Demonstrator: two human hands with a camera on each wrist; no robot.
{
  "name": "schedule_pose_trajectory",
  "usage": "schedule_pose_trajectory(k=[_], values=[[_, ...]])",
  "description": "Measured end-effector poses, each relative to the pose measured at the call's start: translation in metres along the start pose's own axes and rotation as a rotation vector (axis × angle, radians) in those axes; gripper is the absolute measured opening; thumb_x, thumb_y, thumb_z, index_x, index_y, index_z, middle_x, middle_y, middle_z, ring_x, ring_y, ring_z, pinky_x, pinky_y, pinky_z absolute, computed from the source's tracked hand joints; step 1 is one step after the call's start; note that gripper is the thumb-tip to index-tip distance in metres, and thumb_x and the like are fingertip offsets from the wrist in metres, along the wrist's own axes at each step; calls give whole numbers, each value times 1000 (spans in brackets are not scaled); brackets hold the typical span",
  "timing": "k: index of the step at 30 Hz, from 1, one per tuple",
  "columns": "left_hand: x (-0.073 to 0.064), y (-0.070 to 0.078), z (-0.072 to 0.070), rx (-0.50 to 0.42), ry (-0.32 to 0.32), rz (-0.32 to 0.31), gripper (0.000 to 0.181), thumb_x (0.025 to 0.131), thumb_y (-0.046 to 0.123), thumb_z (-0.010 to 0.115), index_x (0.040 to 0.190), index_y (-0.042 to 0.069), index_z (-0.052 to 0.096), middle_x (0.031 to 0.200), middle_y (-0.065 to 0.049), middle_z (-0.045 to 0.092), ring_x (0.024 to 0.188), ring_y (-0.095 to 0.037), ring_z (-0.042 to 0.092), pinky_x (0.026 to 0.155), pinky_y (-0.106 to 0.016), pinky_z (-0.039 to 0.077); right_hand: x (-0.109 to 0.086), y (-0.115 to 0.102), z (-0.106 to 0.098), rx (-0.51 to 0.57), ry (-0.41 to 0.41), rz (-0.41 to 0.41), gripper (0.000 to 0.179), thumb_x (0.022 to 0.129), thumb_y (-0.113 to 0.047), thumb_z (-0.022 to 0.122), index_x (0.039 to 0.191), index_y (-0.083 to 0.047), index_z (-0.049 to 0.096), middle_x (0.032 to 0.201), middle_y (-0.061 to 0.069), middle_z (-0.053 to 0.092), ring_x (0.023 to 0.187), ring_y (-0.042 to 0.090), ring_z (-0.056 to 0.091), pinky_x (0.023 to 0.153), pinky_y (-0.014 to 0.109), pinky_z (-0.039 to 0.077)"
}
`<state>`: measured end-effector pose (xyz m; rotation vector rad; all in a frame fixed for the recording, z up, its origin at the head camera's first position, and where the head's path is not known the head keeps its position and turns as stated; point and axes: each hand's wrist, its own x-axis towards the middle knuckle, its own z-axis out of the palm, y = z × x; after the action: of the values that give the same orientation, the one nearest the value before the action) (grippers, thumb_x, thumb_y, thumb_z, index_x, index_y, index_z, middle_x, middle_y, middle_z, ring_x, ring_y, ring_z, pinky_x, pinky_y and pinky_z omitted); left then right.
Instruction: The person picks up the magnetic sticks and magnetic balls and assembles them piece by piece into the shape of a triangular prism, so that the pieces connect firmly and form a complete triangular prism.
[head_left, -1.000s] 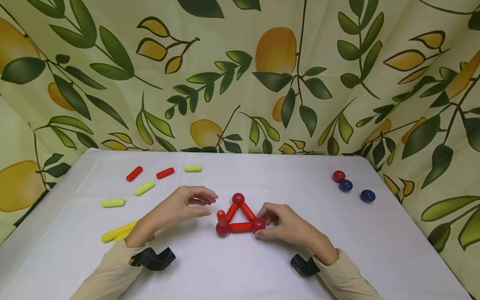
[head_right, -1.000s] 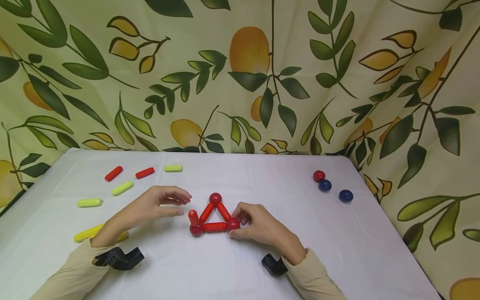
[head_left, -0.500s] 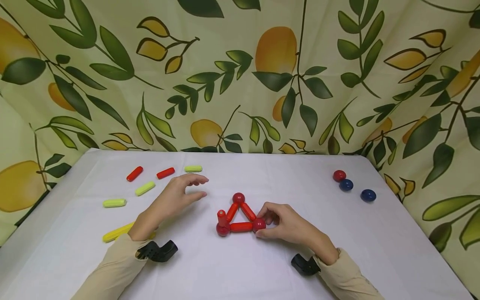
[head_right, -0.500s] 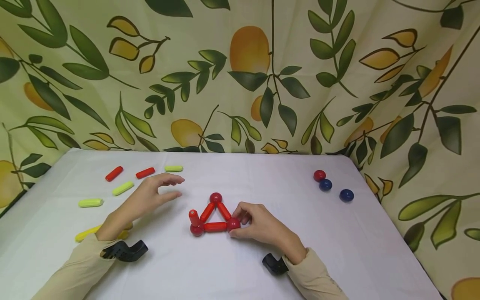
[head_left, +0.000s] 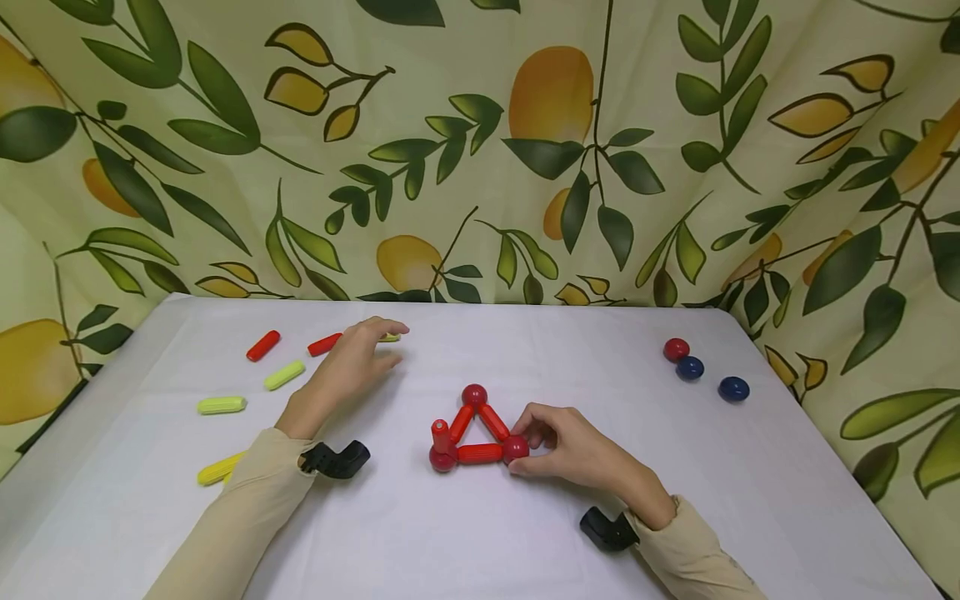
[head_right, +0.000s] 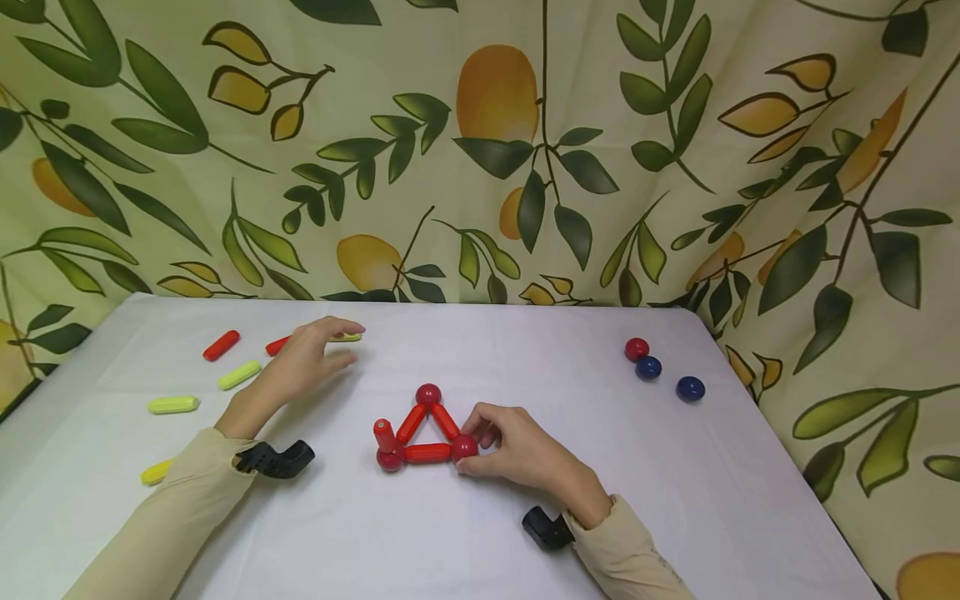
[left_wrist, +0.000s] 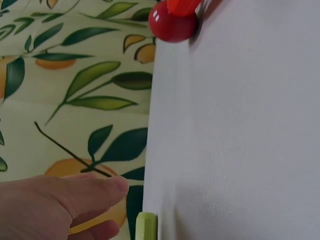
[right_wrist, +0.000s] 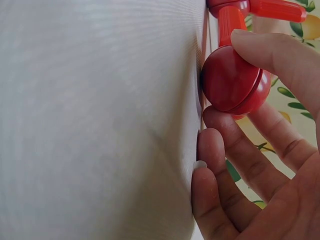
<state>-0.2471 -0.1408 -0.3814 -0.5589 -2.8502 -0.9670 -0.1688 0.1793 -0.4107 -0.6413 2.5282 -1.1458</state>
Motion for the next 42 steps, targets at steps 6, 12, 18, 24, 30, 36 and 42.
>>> schedule_pose_trajectory(k=[6, 12, 18, 24, 30, 36, 42], values=[[10, -12, 3, -37, -4, -40, 38, 89, -2, 67, 127, -2, 63, 127, -22, 63, 119, -38, 59, 105, -53, 44, 0, -1, 0, -1, 0, 3, 31, 78, -26, 84, 100, -16, 65, 84, -4, 64, 80, 15, 57, 67, 22, 47], [16, -20, 7, -30, -26, -88, 41, 89, -3, 65, 129, -2, 61, 132, -24, 59, 124, -38, 54, 110, -53, 40, 0, -2, 0, 1, -2, 9, 30, 78, -25, 84, 100, -16, 65, 84, -5, 64, 80, 15, 57, 67, 22, 47], [19, -20, 8, 11, -73, -109, 37, 90, -6, 59, 127, -2, 63, 133, -25, 59, 127, -41, 51, 111, -56, 37, 0, -3, 0, 9, -2, 11, 30, 78, -24, 84, 100, -15, 65, 85, -4, 64, 81, 15, 58, 67, 22, 48], [19, -19, 7, 68, -94, -100, 32, 90, -9, 58, 118, -1, 69, 127, -24, 63, 125, -42, 51, 109, -55, 39, 0, -3, 0, 7, -2, 14, 30, 78, -25, 84, 100, -16, 65, 86, -4, 64, 81, 15, 58, 67, 22, 48], [15, -18, 5, 72, -163, -142, 29, 91, -4, 61, 117, 3, 71, 120, -19, 67, 109, -33, 57, 99, -48, 48, 0, -3, 0, 7, -4, 11, 30, 78, -25, 84, 100, -16, 65, 85, -5, 64, 80, 15, 58, 67, 22, 48], [11, -14, 3, 50, -261, -204, 34, 93, 5, 64, 127, 3, 65, 120, -17, 66, 106, -29, 58, 98, -45, 50, 0, -3, 0, 1, -3, 13, 30, 78, -25, 84, 101, -15, 66, 85, -4, 63, 80, 15, 57, 67, 22, 47], [6, -10, 5, 54, -264, -182, 37, 94, 7, 64, 131, 3, 62, 119, -17, 65, 105, -29, 57, 97, -44, 51, 0, -3, 0, 12, -5, 57, 31, 77, -26, 85, 101, -14, 68, 85, -4, 63, 82, 16, 57, 68, 22, 48]])
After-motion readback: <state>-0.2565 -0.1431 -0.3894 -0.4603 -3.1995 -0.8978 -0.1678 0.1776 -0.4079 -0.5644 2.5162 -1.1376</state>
